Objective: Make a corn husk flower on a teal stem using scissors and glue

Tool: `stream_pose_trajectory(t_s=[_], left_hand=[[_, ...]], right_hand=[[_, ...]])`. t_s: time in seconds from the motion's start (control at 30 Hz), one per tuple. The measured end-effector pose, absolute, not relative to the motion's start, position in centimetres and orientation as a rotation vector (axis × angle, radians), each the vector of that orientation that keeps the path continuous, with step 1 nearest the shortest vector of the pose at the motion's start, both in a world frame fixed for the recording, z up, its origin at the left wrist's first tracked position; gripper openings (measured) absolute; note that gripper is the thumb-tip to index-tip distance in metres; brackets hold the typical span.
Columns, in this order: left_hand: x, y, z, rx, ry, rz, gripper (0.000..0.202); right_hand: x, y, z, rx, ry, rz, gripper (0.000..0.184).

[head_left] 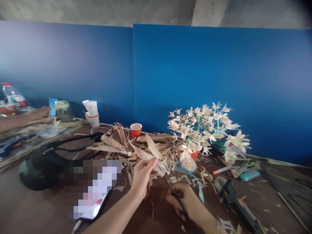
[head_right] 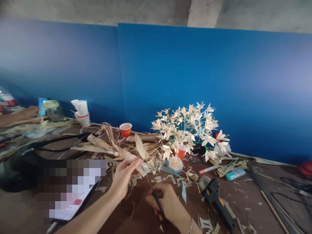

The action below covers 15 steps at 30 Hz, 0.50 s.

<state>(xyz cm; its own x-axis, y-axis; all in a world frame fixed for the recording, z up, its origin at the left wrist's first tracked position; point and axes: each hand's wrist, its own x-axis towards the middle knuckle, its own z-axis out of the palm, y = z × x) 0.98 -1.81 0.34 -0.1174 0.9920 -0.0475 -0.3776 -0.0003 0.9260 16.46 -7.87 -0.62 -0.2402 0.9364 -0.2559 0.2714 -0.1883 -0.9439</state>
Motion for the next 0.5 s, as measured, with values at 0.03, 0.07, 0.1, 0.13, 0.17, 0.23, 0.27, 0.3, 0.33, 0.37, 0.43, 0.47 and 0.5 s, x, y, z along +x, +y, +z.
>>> stream_pose_trajectory(t_s=[0.03, 0.07, 0.1, 0.13, 0.17, 0.23, 0.27, 0.3, 0.33, 0.37, 0.43, 0.47, 0.5], left_hand=[[0.9, -1.7, 0.4, 0.848, 1.018, 1.438, 0.025], [0.7, -1.6, 0.4, 0.856, 1.021, 1.441, 0.025], [0.6, -1.5, 0.5, 0.866, 1.023, 1.444, 0.026], [0.4, -1.4, 0.5, 0.880, 1.024, 1.444, 0.026], [0.3, -1.3, 0.5, 0.897, 1.026, 1.436, 0.027], [0.0, -1.0, 0.6, 0.943, 1.055, 1.396, 0.027], [0.0, -1.0, 0.6, 0.973, 1.083, 1.373, 0.027], [-0.1, -0.9, 0.5, 1.002, 1.111, 1.352, 0.027], [-0.1, -0.8, 0.5, 1.033, 1.131, 1.334, 0.026], [-0.1, -0.8, 0.4, 1.062, 1.139, 1.320, 0.025], [-0.1, -0.7, 0.4, 1.109, 1.134, 1.294, 0.023], [-0.1, -0.7, 0.3, 1.124, 1.133, 1.280, 0.022], [-0.1, -0.6, 0.3, 1.132, 1.136, 1.267, 0.022]], right_hand=[[16.8, -7.8, -0.5, -1.414, -1.498, 1.499, 0.021], [17.2, -7.8, -0.3, -1.403, -1.505, 1.539, 0.022], [17.6, -7.8, -0.1, -1.391, -1.508, 1.578, 0.024], [18.0, -7.7, 0.1, -1.379, -1.502, 1.615, 0.025], [18.3, -7.7, 0.3, -1.366, -1.490, 1.645, 0.027], [18.8, -7.7, 0.6, -1.345, -1.467, 1.685, 0.030], [18.9, -7.6, 0.7, -1.341, -1.466, 1.694, 0.031], [18.9, -7.6, 0.7, -1.349, -1.467, 1.697, 0.031], [18.9, -7.6, 0.6, -1.365, -1.470, 1.695, 0.030], [18.8, -7.5, 0.5, -1.383, -1.476, 1.691, 0.030], [18.7, -7.5, 0.3, -1.406, -1.491, 1.678, 0.030], [18.7, -7.4, 0.2, -1.414, -1.495, 1.675, 0.030], [18.8, -7.4, 0.1, -1.419, -1.496, 1.673, 0.031]])
